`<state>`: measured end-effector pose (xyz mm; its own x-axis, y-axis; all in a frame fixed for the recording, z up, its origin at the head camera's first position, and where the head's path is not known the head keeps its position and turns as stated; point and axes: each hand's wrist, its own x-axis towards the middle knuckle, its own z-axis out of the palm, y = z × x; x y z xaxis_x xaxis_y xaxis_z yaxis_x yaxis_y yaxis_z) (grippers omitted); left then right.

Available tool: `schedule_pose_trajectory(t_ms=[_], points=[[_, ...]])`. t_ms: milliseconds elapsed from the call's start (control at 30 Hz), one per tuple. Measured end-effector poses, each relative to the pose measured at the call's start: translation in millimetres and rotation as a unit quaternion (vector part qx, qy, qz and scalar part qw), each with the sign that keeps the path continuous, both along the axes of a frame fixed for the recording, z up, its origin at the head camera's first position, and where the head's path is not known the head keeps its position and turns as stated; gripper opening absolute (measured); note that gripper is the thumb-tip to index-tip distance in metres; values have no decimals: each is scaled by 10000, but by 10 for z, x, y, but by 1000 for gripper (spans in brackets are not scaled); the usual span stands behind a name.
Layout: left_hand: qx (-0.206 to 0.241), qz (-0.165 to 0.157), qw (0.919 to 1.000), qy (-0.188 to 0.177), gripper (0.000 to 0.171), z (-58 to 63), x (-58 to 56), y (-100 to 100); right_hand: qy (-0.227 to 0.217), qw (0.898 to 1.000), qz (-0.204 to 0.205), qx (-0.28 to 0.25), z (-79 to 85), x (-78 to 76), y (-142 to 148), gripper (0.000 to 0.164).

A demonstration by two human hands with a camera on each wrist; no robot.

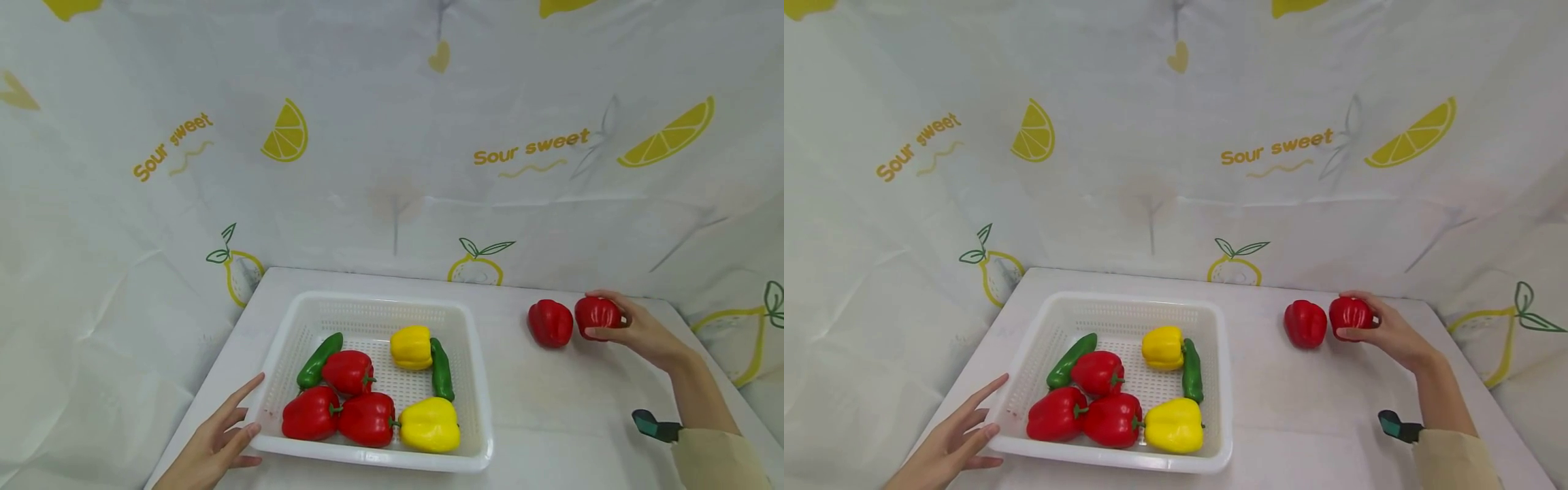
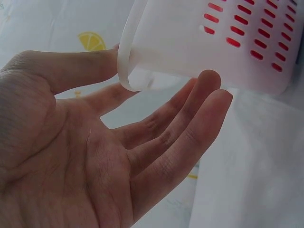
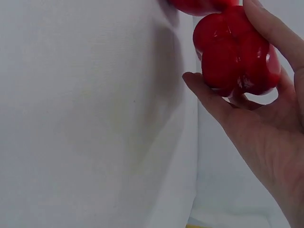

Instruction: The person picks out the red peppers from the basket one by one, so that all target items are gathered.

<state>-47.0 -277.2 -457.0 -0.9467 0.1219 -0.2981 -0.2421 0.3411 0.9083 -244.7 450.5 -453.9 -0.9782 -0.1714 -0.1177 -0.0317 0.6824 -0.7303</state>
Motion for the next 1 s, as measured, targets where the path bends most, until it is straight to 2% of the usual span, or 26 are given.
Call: schedule_pose_trajectory(t_ms=[300, 600, 767, 1000], points=[[63, -8, 10000, -50, 79, 8, 4, -3, -28, 9999, 97, -43, -158, -46, 50, 91], [-17, 24, 10000, -34, 81, -2, -1, 2, -157, 9996, 193, -112, -225, -84, 38, 92], [-71, 48, 10000, -10, 83, -15, 6, 6, -222, 9993, 256, -179, -223, -81, 54, 91], [-47, 53, 10000, -16, 82, -12, 3, 8, -309, 9992, 223, -110, -175, -67, 62, 99]])
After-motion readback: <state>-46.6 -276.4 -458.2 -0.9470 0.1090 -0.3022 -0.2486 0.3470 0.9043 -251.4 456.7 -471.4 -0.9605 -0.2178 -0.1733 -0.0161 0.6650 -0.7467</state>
